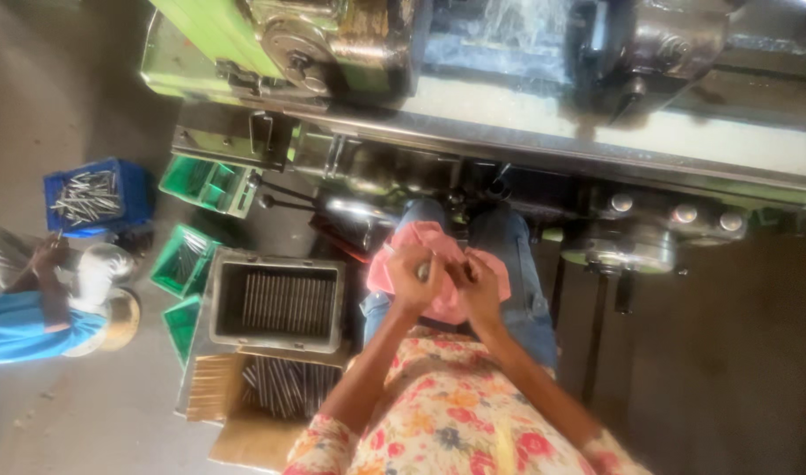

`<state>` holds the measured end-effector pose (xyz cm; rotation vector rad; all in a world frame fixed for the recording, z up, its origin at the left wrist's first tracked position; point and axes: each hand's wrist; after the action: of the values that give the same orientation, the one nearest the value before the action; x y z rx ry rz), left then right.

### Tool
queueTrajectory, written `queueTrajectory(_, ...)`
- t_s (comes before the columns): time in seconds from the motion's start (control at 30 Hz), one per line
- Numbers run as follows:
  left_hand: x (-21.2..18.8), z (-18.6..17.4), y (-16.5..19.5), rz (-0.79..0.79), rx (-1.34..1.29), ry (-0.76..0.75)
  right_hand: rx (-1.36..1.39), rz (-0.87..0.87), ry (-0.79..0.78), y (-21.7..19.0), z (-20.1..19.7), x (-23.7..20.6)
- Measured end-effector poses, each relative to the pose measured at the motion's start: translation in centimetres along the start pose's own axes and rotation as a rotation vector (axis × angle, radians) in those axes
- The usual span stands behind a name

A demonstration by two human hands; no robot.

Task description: The person repeatedly picks up small metal rods from a tray, inserts them into a machine, and operates a lever to process them. The person then removes the processed rods and places them into a cardboard box. This cycle is repeated multiple times.

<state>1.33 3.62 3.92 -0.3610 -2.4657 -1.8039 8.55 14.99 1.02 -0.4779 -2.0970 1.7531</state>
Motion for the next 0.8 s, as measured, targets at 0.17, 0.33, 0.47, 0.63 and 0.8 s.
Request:
queueTrajectory(0.17, 2.0, -2.3, -1.0, 0.033, 0.095, 0.115, 0.079, 0.104, 0.076, 1.0, 3.7, 0.4)
queueTrajectory(0.33, 1.2, -0.8, -5.3, -0.387, -0.093, 0.133, 0.035, -0.193, 0.031, -0.7, 4.5, 0.8)
queueTrajectory(0.47, -0.2, 0.8, -10.2, -1.313, -0.976, -0.185, -0.230, -0.394, -0.190, -2.4, 1.7, 2.4)
queueTrajectory(0.63, -4.7, 0.7, -10.1, -1.168, -1.476, -0.574, -0.457, -0.583, -0.375, -1.4, -2.6, 2.9)
queueTrajectory(0.8, -5.6, -3.9, -10.1, -0.921, -0.161, -0.129, -0.294, -0.361, -0.023, 2.0, -5.9, 0.9)
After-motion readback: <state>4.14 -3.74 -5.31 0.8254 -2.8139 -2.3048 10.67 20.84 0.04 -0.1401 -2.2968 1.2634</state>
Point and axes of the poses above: each hand's wrist, its own x-axis towards the middle knuckle, its own z-axis out of the palm, y = z × x, and after that the axes turned 11 degrees about -z, right-handed
